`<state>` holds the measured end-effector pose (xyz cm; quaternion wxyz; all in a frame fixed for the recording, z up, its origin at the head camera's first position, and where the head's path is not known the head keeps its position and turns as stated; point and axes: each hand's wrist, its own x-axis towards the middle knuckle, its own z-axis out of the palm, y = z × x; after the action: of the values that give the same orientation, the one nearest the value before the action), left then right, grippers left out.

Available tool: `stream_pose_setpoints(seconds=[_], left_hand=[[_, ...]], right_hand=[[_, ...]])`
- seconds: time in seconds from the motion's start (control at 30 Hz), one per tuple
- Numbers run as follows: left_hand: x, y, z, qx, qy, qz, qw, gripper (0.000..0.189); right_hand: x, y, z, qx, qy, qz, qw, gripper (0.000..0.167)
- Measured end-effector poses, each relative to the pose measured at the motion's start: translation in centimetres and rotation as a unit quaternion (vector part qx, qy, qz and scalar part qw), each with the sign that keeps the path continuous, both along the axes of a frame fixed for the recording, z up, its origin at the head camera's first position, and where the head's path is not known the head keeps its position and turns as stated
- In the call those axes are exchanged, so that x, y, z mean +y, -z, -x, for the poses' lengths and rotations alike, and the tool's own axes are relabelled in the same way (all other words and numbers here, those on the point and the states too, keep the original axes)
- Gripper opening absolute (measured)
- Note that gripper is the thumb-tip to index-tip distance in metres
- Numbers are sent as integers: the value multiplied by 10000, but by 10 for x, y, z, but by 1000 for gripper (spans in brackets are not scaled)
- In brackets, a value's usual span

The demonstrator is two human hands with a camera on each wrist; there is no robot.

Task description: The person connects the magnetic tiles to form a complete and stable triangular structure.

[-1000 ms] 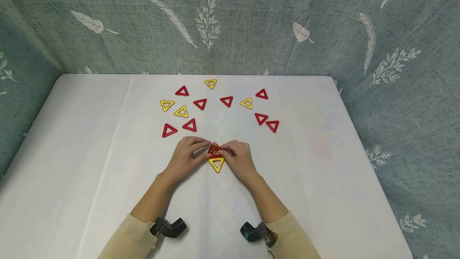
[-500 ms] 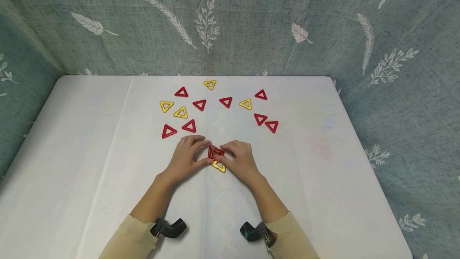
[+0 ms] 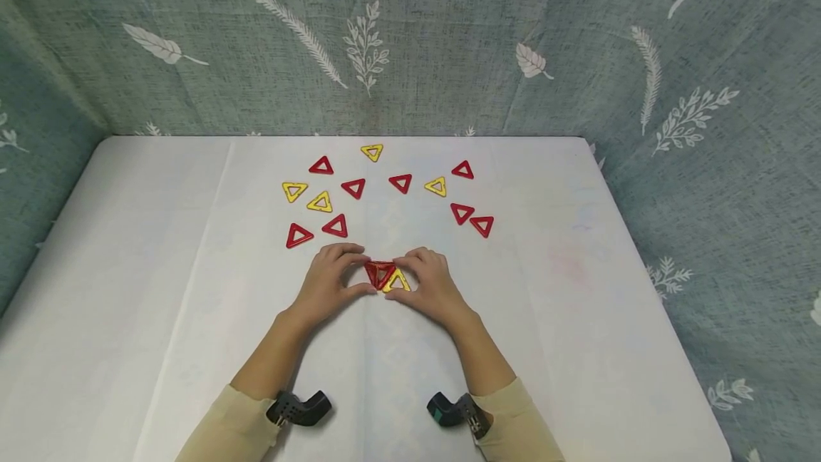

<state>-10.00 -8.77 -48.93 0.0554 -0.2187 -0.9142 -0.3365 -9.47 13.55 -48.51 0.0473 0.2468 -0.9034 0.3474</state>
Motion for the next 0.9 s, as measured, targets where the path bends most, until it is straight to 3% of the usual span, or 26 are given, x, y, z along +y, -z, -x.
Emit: stream_pose_setpoints(seconds=[0.3,0.6,0.9], left_hand=[[0,0,1,-196,-87,-185,9996,35],[-2,-3,-1,-242,-17,189,9995,36],[-2,-5,-1,-273,-36,-204,9994,24]], right_hand=[[2,3,4,154,2,281,9995,45],[11,1,8,-146,-198,338,9991,43],[14,0,10,-293,587,345,9973,31]])
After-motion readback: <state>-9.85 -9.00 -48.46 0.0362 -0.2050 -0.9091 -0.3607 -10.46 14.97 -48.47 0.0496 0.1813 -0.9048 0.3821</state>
